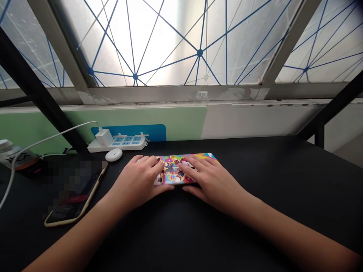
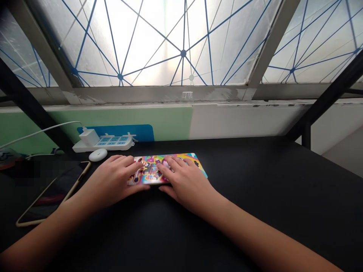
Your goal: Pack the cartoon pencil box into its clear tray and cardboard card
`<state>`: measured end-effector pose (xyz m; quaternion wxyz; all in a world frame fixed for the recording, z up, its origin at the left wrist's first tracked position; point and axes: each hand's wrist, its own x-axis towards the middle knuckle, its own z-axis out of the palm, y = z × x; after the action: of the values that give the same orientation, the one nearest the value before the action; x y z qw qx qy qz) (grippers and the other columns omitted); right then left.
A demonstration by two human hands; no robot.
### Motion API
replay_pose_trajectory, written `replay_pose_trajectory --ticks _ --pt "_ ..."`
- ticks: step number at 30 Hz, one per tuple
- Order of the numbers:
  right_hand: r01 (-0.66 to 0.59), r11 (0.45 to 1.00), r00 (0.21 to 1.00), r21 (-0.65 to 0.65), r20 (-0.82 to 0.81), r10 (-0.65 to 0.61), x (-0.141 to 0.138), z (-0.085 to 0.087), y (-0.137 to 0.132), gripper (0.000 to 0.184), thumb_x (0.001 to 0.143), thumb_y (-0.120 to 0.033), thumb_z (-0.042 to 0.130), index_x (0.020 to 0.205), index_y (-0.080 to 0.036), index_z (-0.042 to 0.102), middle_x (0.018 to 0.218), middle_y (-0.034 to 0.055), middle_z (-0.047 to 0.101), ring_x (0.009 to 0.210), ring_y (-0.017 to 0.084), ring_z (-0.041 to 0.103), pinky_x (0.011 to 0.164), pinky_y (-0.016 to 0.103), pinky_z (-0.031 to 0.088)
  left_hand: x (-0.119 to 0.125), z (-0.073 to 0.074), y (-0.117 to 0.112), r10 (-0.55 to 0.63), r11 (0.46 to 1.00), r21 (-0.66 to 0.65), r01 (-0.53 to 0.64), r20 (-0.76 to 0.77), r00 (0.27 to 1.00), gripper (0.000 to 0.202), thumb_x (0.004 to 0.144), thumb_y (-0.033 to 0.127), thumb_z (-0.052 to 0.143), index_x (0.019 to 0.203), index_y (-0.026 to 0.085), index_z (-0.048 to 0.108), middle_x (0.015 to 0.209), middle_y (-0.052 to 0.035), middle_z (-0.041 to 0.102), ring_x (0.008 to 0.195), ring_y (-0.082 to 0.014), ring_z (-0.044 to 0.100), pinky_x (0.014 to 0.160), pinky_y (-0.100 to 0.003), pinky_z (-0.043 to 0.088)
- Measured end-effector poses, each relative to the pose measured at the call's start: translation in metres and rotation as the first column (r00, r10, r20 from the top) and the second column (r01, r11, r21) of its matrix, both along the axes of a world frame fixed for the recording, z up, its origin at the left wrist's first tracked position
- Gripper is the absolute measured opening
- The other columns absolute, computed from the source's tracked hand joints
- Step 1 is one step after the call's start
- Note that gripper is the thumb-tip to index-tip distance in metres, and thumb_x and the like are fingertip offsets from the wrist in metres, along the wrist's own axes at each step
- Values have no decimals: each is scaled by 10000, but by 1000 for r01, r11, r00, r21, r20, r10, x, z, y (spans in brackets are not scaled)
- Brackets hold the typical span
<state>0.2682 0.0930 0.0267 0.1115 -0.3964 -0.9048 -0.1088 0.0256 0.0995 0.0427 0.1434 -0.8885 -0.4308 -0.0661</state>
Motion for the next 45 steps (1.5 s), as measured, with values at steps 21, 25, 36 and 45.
replay_pose_trajectory --ticks 21,25,36,45 --pt "54 929 998 -367 -12 -62 73 26 35 515 833 -671 647 1208 -327 725 1256 39 725 1207 322 637 994 474 519 -10 -32 16 138 954 -285 -87 163 977 991 838 870 344 1575 209 299 1639 -165 235 1501 -411 207 1153 -635 213" --pt "-31 992 997 -120 -78 22 31 9 25 757 831 -631 681 1450 -228 516 1483 160 533 1356 349 497 1091 581 407 -10 -35 16 133 962 -262 -82 184 974 978 857 840 369 1586 196 260 1634 -181 240 1501 -406 211 1148 -636 216" --pt "-111 941 993 -320 -3 117 56 9 29 666 891 -506 678 1496 -368 437 1535 16 479 1394 308 460 1112 495 437 -13 -29 19 124 944 -325 -58 185 975 965 852 849 359 1571 209 298 1643 -128 237 1515 -361 197 1180 -595 185" --pt "-128 988 992 -82 -27 127 22 0 25 682 856 -568 689 1421 -213 545 1515 167 491 1357 370 488 1074 586 429 -17 -23 14 177 944 -310 -113 187 966 806 941 745 343 1526 193 396 1629 -155 272 1505 -384 215 1146 -637 232"
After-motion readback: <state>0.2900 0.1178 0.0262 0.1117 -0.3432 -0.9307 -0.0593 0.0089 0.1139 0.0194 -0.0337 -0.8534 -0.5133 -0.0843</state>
